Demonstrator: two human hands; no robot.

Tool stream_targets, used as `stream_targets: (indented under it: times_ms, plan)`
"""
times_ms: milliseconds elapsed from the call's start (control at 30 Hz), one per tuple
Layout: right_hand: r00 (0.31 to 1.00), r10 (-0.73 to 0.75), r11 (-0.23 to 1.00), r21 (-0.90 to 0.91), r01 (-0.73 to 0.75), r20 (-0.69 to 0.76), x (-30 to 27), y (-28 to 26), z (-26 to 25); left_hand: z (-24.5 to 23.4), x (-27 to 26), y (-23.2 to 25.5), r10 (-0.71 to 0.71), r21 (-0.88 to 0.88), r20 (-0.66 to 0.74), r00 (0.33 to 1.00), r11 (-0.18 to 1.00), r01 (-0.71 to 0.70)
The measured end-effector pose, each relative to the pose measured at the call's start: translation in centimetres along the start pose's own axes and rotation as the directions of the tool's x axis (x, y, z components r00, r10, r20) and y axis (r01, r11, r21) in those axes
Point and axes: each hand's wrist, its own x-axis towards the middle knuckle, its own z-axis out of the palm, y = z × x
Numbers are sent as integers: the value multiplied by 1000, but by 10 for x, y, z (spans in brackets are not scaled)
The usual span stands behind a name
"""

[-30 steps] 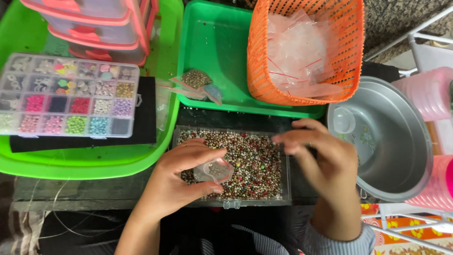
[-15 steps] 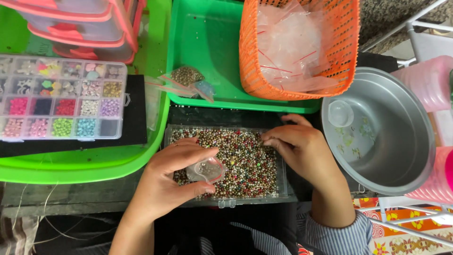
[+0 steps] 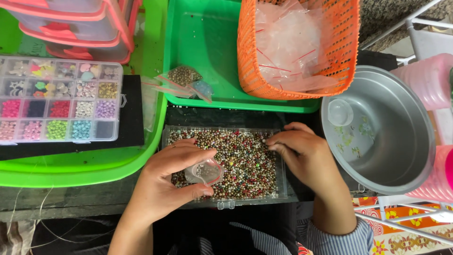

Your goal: Pick up small beads from a tray using tweezers and place them into a small plastic bag

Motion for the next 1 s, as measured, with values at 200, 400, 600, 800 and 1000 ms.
stream_targets:
  times_ms: [200, 400, 600, 800, 1000]
  plan:
    - [989, -139, 956, 252, 149, -56, 6, -23, 17, 0, -2, 0, -38, 26, -5, 999, 999, 38]
    - [981, 79, 975, 219, -39, -177, -3, -26, -13, 1, -1, 1, -23, 5, -7, 1000, 1000, 23]
    - [988, -5, 990, 138, -16, 152, -4, -27, -25, 1, -2, 0, -46, 13, -15, 999, 999, 47]
    - [988, -126, 944, 318, 92, 87, 0, -26, -1, 0, -1, 2, -49, 21, -10, 999, 999, 49]
    - [970, 70, 942, 336, 13, -234, -1, -34, -3, 0, 0, 3, -39, 11, -7, 999, 999, 39]
